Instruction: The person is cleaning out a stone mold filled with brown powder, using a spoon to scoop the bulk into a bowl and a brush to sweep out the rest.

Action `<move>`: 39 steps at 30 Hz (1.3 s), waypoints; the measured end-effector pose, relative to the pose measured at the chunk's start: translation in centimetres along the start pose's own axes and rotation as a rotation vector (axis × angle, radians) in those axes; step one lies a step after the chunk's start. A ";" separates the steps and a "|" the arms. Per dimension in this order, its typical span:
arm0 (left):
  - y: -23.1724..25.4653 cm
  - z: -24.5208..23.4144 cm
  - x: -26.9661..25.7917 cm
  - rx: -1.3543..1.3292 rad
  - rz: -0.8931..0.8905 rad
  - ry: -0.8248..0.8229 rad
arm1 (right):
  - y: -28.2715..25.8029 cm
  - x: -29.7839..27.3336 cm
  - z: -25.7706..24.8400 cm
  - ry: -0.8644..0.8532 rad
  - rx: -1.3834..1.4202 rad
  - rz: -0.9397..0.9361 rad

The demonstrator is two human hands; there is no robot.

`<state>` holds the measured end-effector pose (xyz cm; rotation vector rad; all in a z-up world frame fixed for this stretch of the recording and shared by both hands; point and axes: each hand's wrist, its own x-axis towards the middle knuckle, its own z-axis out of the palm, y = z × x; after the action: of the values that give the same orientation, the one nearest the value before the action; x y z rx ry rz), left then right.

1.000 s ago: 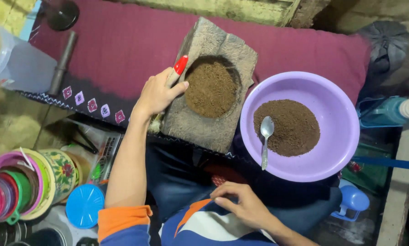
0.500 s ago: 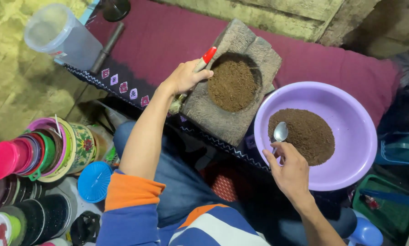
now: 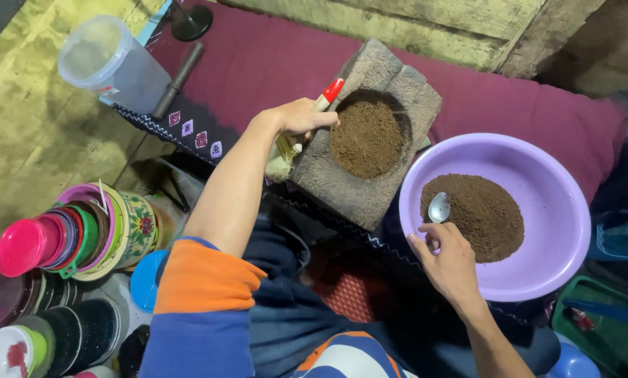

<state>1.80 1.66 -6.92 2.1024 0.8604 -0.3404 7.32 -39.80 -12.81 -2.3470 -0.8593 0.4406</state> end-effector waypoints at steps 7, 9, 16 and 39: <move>1.4 -0.5 -1.7 0.022 -0.015 -0.032 | 2.4 1.1 0.4 -0.023 0.182 0.178; 0.3 -0.3 -0.2 0.008 0.010 -0.061 | 3.9 1.5 0.9 -0.018 0.254 0.174; 2.7 -0.4 -3.8 0.131 0.011 0.002 | 3.8 3.0 -1.8 -0.137 0.273 0.365; 7.6 -0.7 -6.6 0.586 0.727 0.474 | 4.1 2.8 -7.9 0.202 -0.168 -0.051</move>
<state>2.12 -4.14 1.40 2.9329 0.1809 0.3524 15.13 -43.79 -9.62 -2.4637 -0.8871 0.1106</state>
